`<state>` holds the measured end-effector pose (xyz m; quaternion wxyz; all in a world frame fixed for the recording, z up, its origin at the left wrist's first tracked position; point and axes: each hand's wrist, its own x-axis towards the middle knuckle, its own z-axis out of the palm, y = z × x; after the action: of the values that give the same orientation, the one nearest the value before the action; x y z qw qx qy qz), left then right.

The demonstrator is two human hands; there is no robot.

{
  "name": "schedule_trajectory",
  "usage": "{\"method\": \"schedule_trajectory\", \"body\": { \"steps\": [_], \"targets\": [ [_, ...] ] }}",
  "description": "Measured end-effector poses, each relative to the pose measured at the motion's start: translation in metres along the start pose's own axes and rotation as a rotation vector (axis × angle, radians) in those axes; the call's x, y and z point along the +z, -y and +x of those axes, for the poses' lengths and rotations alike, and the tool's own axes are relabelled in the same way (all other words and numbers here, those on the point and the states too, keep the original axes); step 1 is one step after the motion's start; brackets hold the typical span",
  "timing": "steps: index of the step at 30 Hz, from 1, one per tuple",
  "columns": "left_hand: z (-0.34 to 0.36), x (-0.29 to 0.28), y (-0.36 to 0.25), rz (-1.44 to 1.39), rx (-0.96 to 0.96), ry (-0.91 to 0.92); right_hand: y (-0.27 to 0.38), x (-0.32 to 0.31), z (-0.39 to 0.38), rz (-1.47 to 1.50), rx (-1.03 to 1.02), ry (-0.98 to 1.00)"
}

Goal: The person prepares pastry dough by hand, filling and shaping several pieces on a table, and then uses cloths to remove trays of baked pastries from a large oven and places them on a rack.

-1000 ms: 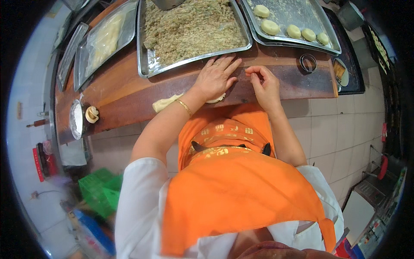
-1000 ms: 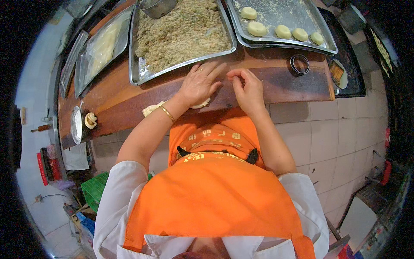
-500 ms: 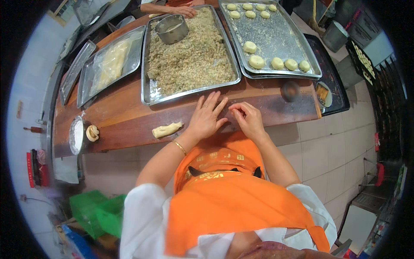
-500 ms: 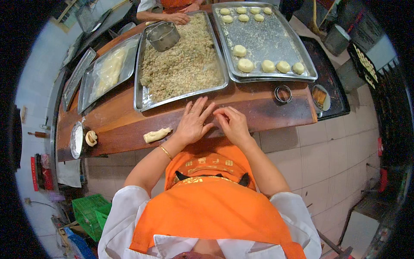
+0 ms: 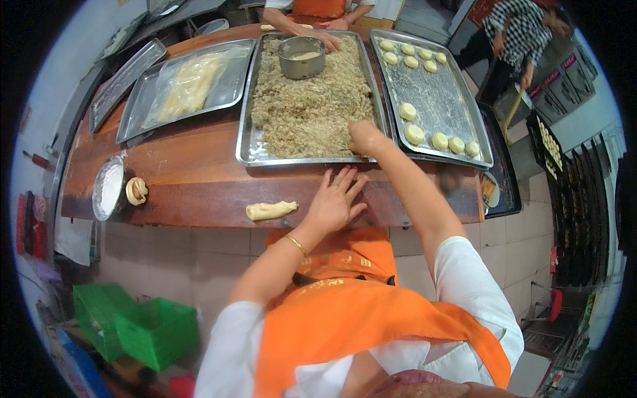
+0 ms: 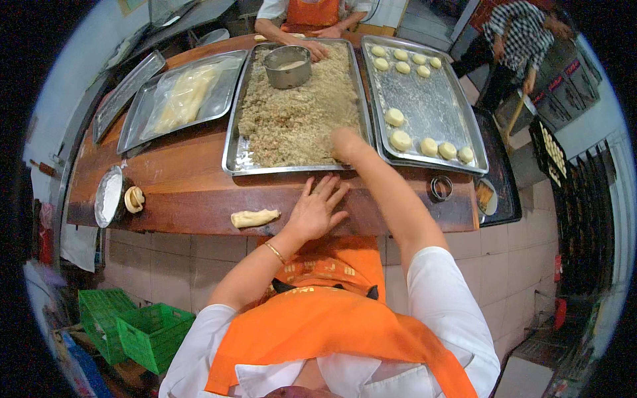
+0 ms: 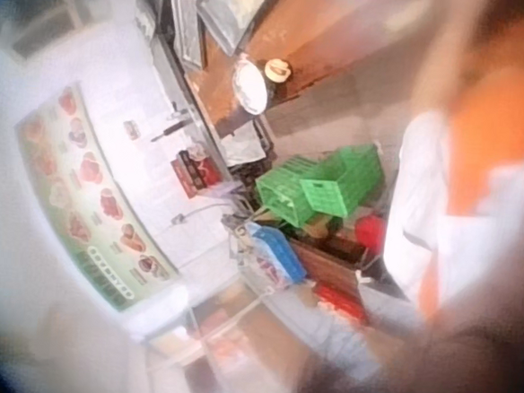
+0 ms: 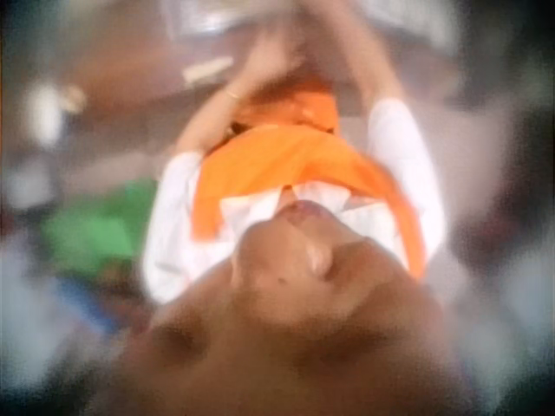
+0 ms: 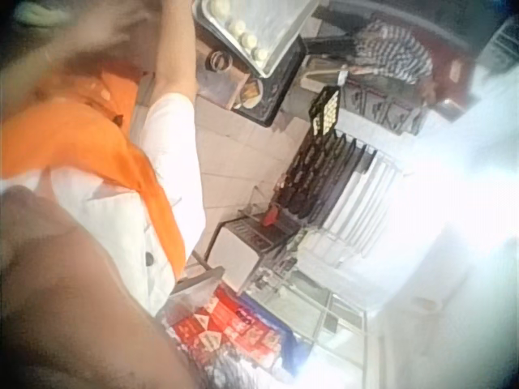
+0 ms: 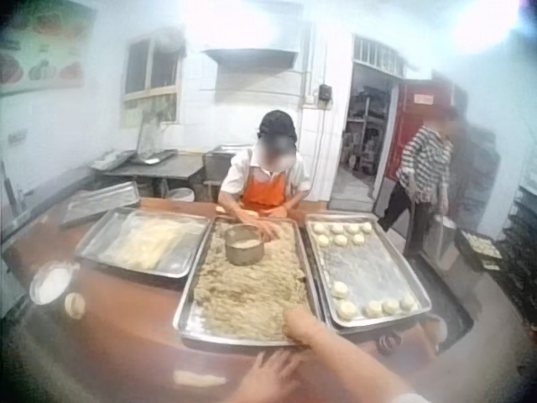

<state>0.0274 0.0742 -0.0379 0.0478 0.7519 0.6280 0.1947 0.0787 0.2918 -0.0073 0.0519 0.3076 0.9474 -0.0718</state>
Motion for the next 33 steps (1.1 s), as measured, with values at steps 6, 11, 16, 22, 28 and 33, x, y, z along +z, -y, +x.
{"method": "schedule_trajectory", "body": {
  "steps": [6, 11, 16, 22, 28, 33],
  "targets": [
    [-0.002, 0.000, 0.004, -0.034, 0.023, -0.079, 0.016, 0.018, 0.025, 0.125, 0.001, -0.316],
    [-0.003, 0.003, 0.004, -0.057, -0.027, -0.015, 0.054, -0.011, 0.015, -0.042, -0.166, -0.338],
    [-0.002, -0.003, 0.004, -0.057, -0.021, -0.002, 0.055, 0.005, 0.023, -0.064, -0.231, -0.177],
    [-0.003, -0.002, 0.003, -0.068, -0.028, -0.052, 0.039, 0.014, 0.030, 0.132, -0.050, -0.314],
    [-0.003, 0.001, 0.006, -0.062, -0.004, -0.096, 0.018, 0.013, 0.035, 1.052, 0.152, -0.403],
    [0.000, -0.001, 0.001, -0.057, 0.019, -0.081, 0.014, -0.005, 0.014, 0.909, 0.238, -0.356]
  ]
}}
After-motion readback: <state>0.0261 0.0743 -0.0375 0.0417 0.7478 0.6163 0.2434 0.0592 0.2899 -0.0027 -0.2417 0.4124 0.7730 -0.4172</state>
